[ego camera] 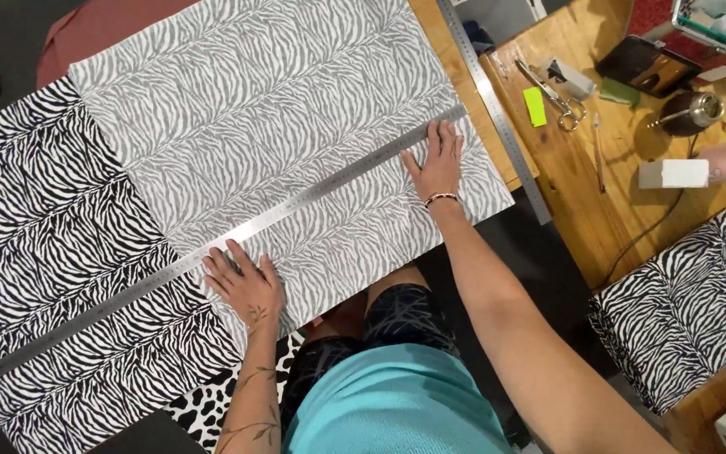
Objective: The person measures a large piece of zebra-print fabric laid out on a wooden table using a long metal ruler. They repeatedly reposition the ruler across the fabric to check dimensions and smooth out the material with their hands.
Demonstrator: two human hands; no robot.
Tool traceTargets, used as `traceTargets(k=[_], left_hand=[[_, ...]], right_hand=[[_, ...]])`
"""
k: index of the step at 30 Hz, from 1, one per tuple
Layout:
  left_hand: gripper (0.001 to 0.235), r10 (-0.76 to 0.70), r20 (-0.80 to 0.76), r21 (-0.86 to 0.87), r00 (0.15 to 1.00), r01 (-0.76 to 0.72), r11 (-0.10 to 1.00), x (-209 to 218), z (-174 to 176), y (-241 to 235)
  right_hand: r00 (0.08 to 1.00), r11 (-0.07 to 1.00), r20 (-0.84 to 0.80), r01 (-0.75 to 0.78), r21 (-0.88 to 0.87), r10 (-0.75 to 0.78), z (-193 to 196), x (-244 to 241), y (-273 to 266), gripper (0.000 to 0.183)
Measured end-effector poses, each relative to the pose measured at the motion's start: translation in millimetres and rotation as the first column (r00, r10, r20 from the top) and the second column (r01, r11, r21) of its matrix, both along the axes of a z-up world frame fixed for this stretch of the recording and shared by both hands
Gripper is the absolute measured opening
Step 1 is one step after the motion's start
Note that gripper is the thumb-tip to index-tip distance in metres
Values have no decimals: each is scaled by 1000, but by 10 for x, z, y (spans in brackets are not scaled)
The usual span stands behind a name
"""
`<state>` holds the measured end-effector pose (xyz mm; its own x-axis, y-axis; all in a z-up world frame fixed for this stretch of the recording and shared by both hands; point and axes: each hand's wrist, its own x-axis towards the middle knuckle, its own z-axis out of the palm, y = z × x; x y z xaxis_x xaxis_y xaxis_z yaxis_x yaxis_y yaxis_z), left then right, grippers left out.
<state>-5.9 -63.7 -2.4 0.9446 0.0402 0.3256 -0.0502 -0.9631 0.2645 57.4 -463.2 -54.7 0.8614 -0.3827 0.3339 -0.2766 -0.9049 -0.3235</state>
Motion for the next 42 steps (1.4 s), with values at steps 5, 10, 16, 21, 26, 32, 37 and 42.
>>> traceTargets(k=[5,10,16,21,26,32,37,42], left_hand=[[61,23,-11,12,1000,-23,1000,-10,-116,-15],[66,59,-29,-82,998,-61,995,-15,-122,17],[72,70,-298,-65,952,-93,994,-26,-188,77],[70,80,-250,-47,965,-94,994,-43,-20,102],[70,90,-220,-1,971,-92,996,-48,17,106],[69,83,-229,-10,970,-88,996,-46,-20,115],[69,55,-345,-56,937,-79,995,-10,-21,98],[74,44,-204,-43,978,-54,998,28,-232,99]], right_hand=[[999,999,-14,-39,12,39,-30,-51,-115,86],[985,983,49,-168,70,165,-97,-8,-192,73],[968,974,-112,-219,55,224,151,-41,-153,71],[946,976,-274,-130,173,175,622,-43,156,73],[942,983,-288,-146,108,172,571,-77,117,73],[949,978,-249,-167,122,193,494,-62,82,77],[977,978,-106,-173,117,186,396,-31,5,72],[990,990,-5,-141,24,141,129,11,-117,75]])
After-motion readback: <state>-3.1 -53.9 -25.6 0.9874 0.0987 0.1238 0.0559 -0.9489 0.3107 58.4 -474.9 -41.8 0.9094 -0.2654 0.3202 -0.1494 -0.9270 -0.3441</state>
